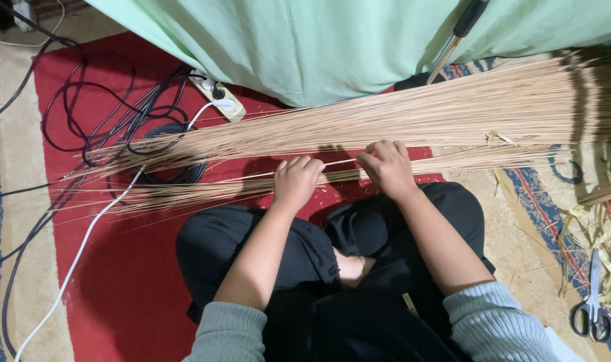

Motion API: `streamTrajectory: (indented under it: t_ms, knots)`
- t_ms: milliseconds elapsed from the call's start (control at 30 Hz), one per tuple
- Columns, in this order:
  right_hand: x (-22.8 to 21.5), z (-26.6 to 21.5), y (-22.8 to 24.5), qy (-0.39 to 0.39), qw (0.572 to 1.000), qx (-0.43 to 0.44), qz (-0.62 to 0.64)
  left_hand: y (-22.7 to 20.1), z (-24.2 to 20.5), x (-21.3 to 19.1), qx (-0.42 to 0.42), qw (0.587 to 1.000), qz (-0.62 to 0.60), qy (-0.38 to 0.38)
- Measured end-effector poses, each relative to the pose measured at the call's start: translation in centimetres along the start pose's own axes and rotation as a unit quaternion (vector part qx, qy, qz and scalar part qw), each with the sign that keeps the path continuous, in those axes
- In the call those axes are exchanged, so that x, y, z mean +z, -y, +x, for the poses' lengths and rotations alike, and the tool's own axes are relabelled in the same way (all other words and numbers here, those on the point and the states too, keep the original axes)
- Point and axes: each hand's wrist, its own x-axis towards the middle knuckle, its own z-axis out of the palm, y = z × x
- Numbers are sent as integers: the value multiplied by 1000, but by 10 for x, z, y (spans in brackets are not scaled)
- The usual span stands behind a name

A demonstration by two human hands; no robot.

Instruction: Aligning long thin wooden sticks by pulling them through a bundle

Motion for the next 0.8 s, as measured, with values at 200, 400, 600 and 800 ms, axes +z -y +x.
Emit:
streamTrajectory:
  t_ms: [200, 400, 600, 800]
  knots:
    - [-7, 4, 2, 31, 990, 57, 124, -6, 11, -32, -39, 998, -41, -38]
    - [0, 0, -2, 48, 974, 95, 199, -3, 11, -32, -64, 995, -69, -18]
    - [-7, 3, -3, 55, 957, 128, 254, 0, 10, -25, -83, 994, -69, 5]
    - [-10, 7, 6, 37, 996, 32, 72, -3, 0, -3, -25, 996, -77, 44]
